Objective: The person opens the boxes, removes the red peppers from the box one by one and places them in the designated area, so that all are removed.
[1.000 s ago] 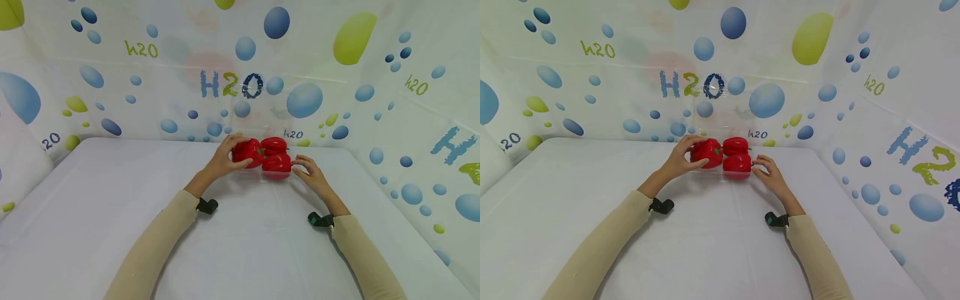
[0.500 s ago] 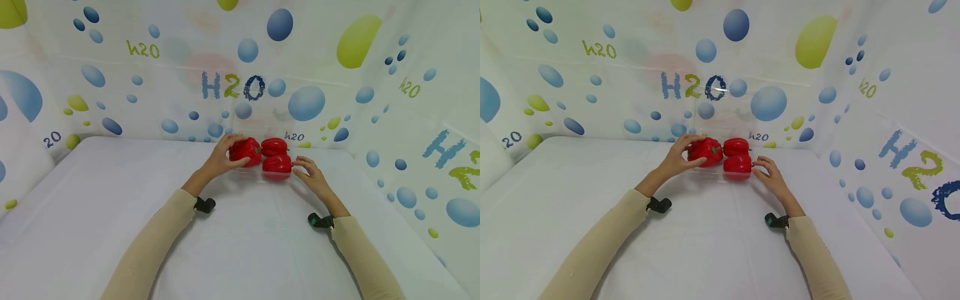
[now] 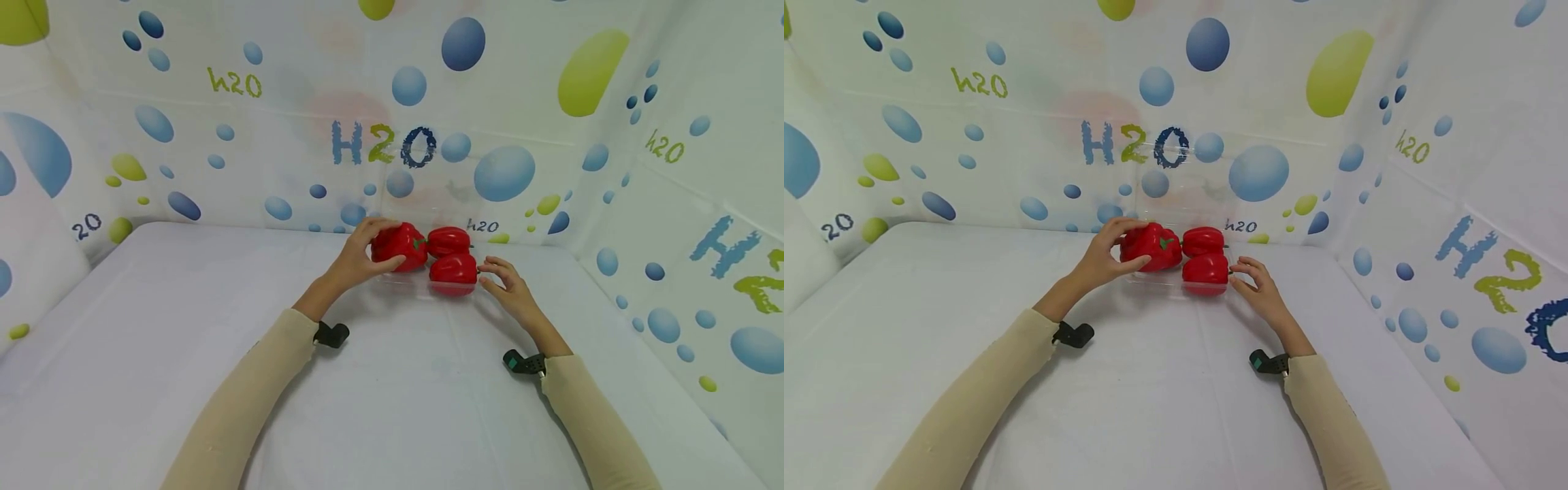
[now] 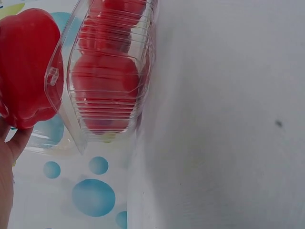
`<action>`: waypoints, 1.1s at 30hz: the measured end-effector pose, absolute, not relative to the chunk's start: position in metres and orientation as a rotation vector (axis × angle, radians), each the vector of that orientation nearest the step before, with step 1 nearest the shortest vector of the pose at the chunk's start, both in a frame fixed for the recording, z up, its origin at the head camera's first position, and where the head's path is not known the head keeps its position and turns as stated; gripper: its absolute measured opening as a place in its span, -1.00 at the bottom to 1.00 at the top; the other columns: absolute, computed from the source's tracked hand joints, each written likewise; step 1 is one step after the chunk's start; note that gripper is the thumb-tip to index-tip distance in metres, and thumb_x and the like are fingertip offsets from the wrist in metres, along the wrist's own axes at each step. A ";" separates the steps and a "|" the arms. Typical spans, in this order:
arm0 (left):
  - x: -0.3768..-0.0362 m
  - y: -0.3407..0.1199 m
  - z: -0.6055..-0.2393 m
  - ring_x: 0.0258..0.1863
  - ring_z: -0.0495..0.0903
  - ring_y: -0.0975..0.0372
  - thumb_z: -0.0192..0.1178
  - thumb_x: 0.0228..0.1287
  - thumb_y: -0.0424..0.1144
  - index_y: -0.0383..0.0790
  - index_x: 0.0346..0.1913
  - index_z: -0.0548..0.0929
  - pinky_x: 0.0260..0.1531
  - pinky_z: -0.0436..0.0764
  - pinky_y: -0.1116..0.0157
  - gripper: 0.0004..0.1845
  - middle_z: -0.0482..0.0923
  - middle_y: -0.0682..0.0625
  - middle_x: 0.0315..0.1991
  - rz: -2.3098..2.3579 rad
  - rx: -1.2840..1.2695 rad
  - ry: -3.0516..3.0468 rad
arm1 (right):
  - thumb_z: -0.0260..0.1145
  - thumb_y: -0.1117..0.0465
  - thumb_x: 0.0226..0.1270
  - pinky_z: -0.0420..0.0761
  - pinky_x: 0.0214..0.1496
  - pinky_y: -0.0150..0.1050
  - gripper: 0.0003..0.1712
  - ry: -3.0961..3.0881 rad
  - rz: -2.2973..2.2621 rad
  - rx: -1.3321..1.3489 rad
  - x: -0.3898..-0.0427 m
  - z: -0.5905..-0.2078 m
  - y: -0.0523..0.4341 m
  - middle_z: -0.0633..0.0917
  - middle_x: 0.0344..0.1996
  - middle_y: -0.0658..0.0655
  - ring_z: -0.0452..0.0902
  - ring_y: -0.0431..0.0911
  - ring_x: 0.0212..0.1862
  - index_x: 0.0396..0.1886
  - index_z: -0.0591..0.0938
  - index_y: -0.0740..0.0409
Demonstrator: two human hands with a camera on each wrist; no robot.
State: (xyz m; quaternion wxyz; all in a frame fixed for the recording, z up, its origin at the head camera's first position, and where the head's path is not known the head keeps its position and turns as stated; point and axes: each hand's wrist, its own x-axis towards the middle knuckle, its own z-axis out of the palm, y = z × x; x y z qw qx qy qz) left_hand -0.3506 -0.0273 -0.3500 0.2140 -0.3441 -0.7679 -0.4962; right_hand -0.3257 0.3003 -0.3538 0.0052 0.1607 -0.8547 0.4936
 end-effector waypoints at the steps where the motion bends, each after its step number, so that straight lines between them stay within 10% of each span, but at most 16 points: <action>1: -0.351 -0.028 -0.350 0.21 0.37 0.08 0.42 0.11 -0.32 -0.19 0.27 0.44 0.02 0.62 0.09 -0.36 0.39 -0.13 0.22 -1.374 -0.951 -2.131 | 0.13 0.28 0.48 0.08 0.43 0.28 -0.56 -2.678 1.539 0.506 -0.324 -0.352 0.299 0.14 0.46 0.36 -0.09 0.21 0.50 0.24 0.44 0.45; 33: -0.342 -0.061 -0.358 0.15 0.38 0.04 0.40 0.12 -0.35 -0.26 0.26 0.44 -0.07 0.61 0.00 -0.39 0.39 -0.20 0.18 -1.309 -0.907 -2.069 | 0.15 0.29 0.47 0.22 0.39 0.21 -0.56 -2.610 1.556 0.505 -0.315 -0.370 0.302 0.15 0.44 0.36 -0.03 0.20 0.49 0.23 0.45 0.46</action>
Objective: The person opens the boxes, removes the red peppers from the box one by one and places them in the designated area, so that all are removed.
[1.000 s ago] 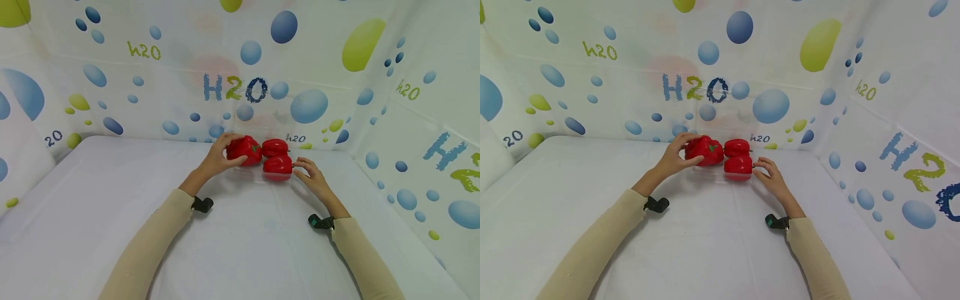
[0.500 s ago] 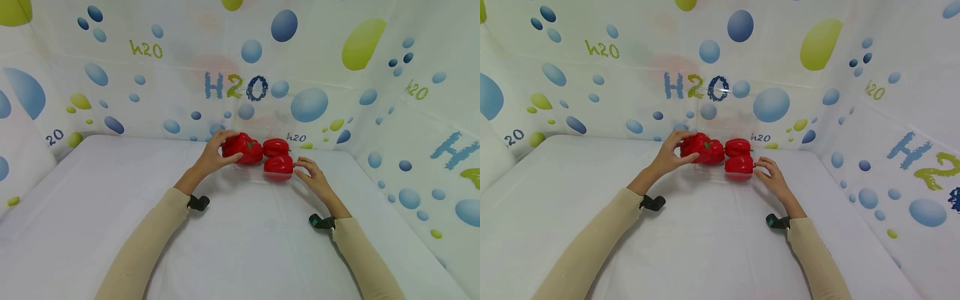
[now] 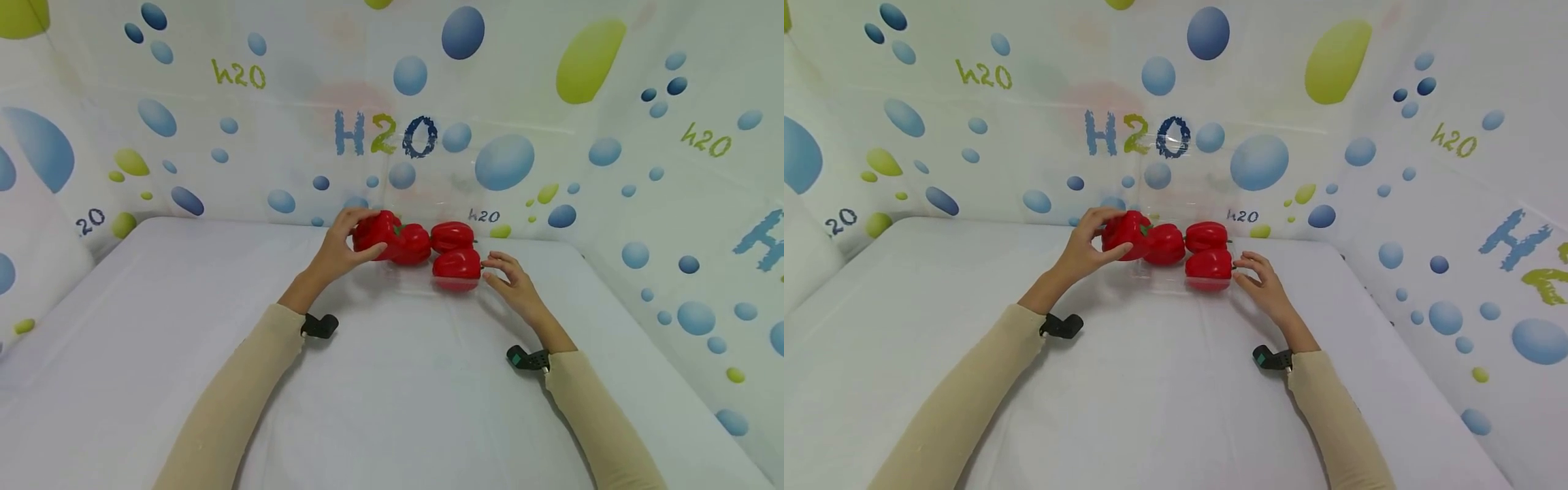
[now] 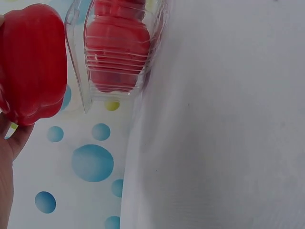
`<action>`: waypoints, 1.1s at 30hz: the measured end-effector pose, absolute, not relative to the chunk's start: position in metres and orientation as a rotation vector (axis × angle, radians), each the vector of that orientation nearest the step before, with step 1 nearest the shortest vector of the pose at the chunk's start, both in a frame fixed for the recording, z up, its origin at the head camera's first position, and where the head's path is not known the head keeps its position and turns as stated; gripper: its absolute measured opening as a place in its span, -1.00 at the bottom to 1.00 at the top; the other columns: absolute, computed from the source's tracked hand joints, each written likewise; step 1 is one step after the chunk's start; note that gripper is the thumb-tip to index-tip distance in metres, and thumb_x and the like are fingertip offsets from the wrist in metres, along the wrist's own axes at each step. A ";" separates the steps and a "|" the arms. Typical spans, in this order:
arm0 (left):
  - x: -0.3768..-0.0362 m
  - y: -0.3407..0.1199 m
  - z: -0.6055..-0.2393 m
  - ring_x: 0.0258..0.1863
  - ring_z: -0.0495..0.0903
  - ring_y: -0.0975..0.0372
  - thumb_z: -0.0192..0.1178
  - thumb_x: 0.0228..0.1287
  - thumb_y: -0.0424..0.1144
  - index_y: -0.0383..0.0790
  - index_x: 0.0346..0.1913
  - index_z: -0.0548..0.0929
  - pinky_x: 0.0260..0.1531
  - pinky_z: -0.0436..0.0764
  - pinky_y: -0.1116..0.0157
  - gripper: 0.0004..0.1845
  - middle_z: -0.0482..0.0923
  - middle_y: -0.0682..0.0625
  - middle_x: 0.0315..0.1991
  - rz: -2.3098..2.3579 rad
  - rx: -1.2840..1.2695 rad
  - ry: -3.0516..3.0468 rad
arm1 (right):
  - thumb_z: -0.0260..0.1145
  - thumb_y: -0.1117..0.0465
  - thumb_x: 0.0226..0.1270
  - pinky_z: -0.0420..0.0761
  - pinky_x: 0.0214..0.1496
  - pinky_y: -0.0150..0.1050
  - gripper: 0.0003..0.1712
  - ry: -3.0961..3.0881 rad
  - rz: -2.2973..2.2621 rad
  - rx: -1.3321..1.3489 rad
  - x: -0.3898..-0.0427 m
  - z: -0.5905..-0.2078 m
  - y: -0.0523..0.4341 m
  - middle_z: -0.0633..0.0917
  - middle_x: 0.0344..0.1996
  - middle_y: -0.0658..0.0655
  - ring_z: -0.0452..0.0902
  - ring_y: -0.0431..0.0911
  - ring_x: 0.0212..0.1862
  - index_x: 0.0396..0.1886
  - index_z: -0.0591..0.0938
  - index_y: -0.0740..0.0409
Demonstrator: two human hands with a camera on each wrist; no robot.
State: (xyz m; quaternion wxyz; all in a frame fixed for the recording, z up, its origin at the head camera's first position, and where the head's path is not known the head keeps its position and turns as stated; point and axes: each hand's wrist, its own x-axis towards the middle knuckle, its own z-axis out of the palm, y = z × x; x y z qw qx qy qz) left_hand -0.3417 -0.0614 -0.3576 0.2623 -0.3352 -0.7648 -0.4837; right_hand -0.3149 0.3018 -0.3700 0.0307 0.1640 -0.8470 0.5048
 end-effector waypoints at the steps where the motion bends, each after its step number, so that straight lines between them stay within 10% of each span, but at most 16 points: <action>1: -0.342 -0.062 -0.358 0.14 0.38 0.04 0.40 0.12 -0.35 -0.26 0.25 0.44 -0.07 0.61 0.01 -0.39 0.39 -0.20 0.17 -1.308 -0.900 -2.072 | 0.15 0.31 0.46 0.22 0.38 0.21 -0.57 -2.608 1.563 0.510 -0.311 -0.366 0.299 0.14 0.44 0.38 -0.03 0.21 0.49 0.22 0.44 0.49; 33: -0.322 -0.071 -0.366 0.22 0.35 0.02 0.40 0.13 -0.30 -0.21 0.28 0.42 0.04 0.58 -0.09 -0.36 0.36 -0.18 0.23 -1.376 -0.645 -2.180 | 0.18 0.29 0.45 0.31 0.35 0.09 -0.58 -2.585 1.563 0.560 -0.313 -0.376 0.318 0.18 0.43 0.30 0.03 0.13 0.48 0.21 0.48 0.42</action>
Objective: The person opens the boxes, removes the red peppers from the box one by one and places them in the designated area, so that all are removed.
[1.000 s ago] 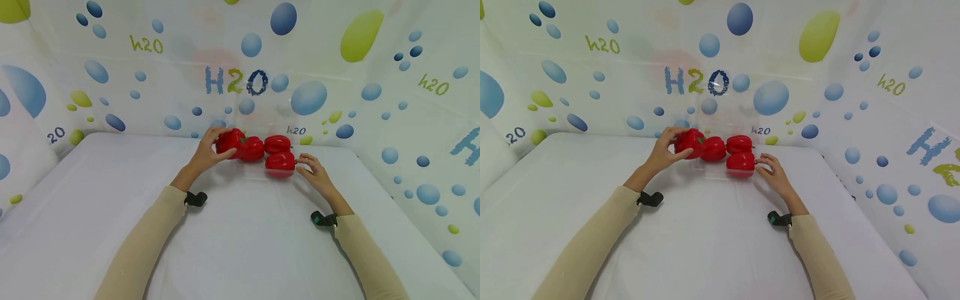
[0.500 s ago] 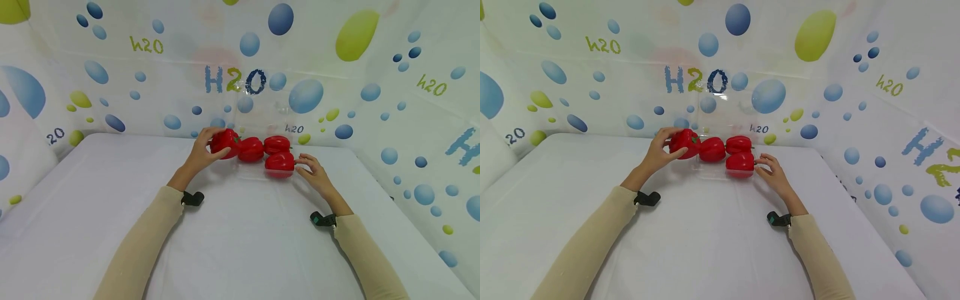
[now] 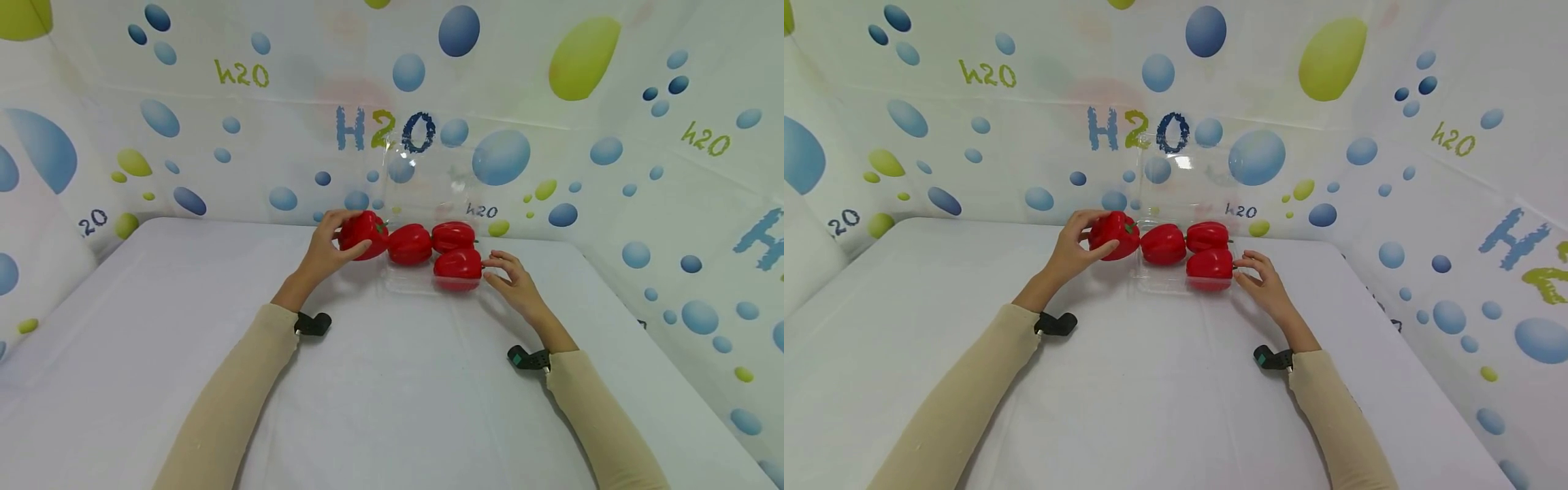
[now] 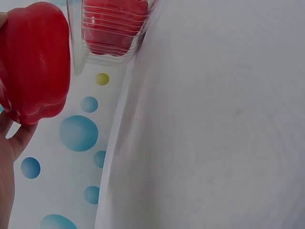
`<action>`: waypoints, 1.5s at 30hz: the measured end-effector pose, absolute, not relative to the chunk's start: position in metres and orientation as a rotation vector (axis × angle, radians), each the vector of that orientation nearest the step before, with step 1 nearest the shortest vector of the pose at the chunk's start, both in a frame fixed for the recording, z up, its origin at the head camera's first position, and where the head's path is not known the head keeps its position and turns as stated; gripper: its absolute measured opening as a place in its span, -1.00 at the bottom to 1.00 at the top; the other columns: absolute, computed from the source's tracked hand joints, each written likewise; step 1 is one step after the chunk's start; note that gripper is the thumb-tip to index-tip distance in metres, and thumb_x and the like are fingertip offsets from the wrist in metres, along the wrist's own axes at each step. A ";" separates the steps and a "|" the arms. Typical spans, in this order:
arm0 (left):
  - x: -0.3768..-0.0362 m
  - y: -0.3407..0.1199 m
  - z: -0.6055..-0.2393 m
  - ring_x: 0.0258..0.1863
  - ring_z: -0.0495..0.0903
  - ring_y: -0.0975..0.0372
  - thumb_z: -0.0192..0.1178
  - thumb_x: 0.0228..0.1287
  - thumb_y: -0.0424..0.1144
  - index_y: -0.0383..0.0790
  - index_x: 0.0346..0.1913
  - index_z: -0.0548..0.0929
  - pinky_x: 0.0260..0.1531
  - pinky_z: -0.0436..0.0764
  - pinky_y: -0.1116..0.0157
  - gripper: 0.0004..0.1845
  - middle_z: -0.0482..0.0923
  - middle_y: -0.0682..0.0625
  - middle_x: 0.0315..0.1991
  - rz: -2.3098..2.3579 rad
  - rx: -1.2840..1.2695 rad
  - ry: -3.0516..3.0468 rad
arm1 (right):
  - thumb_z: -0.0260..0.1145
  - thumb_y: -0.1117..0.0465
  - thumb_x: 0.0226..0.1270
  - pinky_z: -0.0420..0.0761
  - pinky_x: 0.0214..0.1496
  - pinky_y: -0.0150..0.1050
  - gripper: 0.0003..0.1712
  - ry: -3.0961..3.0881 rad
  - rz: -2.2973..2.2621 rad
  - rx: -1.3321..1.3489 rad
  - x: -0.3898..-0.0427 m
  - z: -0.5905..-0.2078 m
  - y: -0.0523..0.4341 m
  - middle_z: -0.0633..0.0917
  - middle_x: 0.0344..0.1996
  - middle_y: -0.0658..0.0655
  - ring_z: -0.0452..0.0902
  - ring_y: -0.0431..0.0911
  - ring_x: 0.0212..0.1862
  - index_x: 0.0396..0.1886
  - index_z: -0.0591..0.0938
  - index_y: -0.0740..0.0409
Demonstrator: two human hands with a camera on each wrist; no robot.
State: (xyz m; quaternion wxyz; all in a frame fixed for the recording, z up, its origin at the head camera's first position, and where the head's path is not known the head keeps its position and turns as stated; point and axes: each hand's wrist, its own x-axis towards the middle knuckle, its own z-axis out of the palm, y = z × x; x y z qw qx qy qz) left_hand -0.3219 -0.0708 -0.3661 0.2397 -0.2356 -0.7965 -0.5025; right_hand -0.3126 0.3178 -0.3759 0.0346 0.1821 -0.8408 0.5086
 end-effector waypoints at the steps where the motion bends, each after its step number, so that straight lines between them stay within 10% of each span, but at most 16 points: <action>1: -0.322 -0.071 -0.367 0.22 0.35 0.02 0.40 0.13 -0.30 -0.21 0.29 0.41 0.04 0.58 -0.09 -0.36 0.36 -0.18 0.23 -1.377 -0.642 -2.180 | 0.18 0.28 0.45 0.31 0.35 0.09 -0.58 -2.581 1.565 0.563 -0.313 -0.376 0.318 0.18 0.43 0.31 0.03 0.12 0.48 0.21 0.48 0.42; 36: -0.323 -0.084 -0.378 0.25 0.31 -0.02 0.36 0.18 -0.23 -0.21 0.31 0.40 0.08 0.56 -0.06 -0.37 0.34 -0.19 0.26 -1.392 -0.461 -2.294 | 0.16 0.20 0.47 0.07 0.47 0.18 -0.57 -2.632 1.535 0.553 -0.316 -0.380 0.319 0.22 0.44 0.27 -0.02 0.13 0.50 0.23 0.49 0.34; 45: -0.326 -0.087 -0.382 0.29 0.27 -0.04 0.34 0.22 -0.20 -0.19 0.33 0.38 0.10 0.55 -0.07 -0.37 0.28 -0.19 0.29 -1.397 -0.413 -2.378 | 0.17 0.17 0.47 0.39 0.34 -0.13 -0.54 -2.619 1.582 0.546 -0.316 -0.381 0.320 0.21 0.44 0.26 0.23 0.21 0.40 0.24 0.47 0.35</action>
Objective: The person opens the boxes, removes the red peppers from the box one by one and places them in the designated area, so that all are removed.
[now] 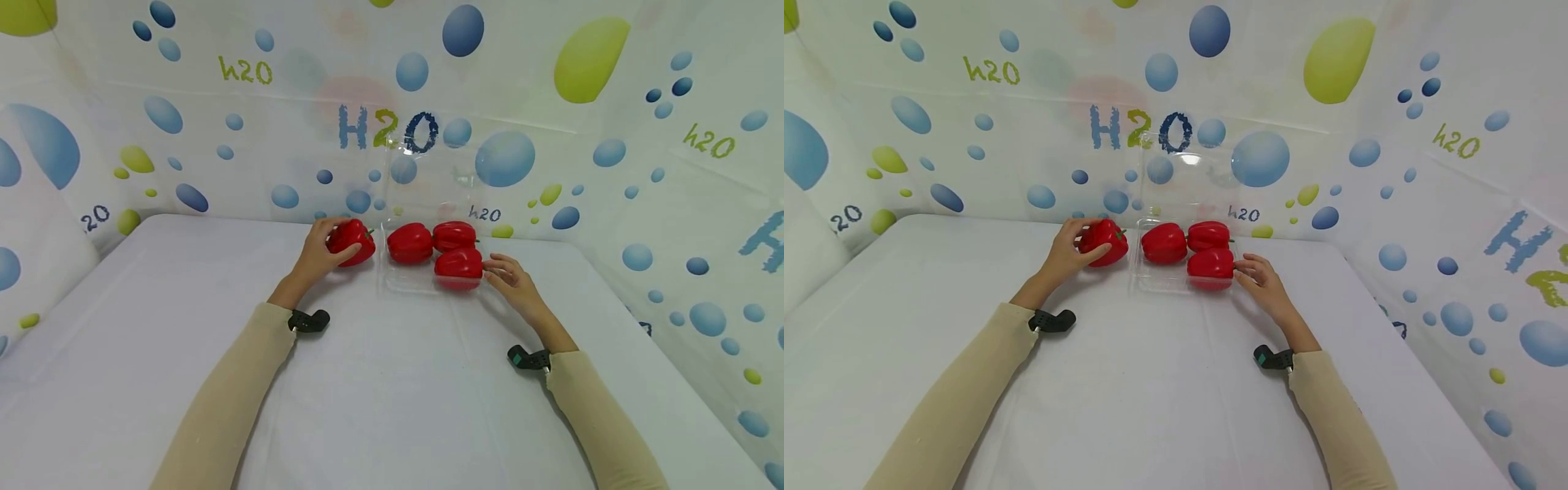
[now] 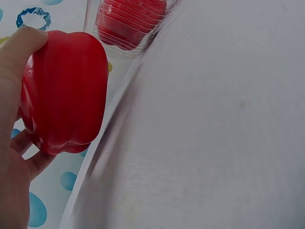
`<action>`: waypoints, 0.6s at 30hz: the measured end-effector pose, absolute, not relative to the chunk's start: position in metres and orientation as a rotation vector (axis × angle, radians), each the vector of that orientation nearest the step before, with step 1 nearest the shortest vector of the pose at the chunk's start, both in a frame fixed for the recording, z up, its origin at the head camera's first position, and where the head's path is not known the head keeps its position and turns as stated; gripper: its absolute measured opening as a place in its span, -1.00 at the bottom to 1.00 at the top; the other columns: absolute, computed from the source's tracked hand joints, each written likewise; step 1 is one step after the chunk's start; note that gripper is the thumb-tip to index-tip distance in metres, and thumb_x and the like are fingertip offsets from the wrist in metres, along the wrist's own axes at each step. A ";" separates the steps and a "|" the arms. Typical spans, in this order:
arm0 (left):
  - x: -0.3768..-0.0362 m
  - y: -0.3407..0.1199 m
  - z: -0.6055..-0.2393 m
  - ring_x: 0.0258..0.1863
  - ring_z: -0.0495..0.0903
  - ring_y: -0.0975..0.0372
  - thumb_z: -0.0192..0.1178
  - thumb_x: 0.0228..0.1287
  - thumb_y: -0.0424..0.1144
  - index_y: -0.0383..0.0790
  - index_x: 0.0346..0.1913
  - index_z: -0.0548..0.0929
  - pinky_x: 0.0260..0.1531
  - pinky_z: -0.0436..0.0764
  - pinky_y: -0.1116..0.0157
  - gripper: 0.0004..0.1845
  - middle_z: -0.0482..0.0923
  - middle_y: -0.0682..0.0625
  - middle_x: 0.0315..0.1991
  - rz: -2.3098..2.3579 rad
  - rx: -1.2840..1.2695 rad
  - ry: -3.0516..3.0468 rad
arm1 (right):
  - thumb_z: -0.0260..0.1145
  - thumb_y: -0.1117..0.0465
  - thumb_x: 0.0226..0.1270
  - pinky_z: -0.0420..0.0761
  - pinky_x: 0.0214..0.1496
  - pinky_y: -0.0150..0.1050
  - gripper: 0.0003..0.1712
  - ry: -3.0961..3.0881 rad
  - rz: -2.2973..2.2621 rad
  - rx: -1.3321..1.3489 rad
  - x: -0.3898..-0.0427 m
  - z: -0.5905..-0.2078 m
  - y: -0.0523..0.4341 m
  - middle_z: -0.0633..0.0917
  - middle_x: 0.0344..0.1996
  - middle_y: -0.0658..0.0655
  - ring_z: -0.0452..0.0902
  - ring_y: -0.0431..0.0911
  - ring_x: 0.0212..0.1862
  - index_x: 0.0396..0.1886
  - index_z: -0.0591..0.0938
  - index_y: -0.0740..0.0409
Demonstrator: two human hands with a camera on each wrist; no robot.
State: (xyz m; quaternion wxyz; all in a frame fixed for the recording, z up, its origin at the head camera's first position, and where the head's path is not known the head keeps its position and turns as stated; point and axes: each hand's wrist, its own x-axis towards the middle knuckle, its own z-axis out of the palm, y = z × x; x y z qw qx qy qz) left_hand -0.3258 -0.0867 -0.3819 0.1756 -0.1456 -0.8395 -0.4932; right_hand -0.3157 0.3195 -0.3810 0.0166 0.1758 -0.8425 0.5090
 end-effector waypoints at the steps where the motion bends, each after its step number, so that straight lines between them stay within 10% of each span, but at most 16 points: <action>1: -0.326 -0.087 -0.382 0.30 0.27 -0.04 0.34 0.22 -0.19 -0.19 0.33 0.38 0.09 0.55 -0.08 -0.37 0.28 -0.20 0.30 -1.399 -0.411 -2.385 | 0.18 0.18 0.47 0.41 0.31 -0.22 -0.54 -2.613 1.596 0.547 -0.316 -0.381 0.320 0.21 0.43 0.25 0.26 0.22 0.39 0.24 0.47 0.36; 18: -0.328 -0.087 -0.385 0.32 0.26 -0.06 0.34 0.23 -0.18 -0.21 0.34 0.37 0.10 0.55 -0.08 -0.36 0.27 -0.21 0.29 -1.358 -0.448 -2.460 | 0.18 0.14 0.47 0.42 0.29 -0.23 -0.51 -2.631 1.616 0.539 -0.316 -0.378 0.320 0.20 0.44 0.23 0.27 0.19 0.39 0.26 0.46 0.32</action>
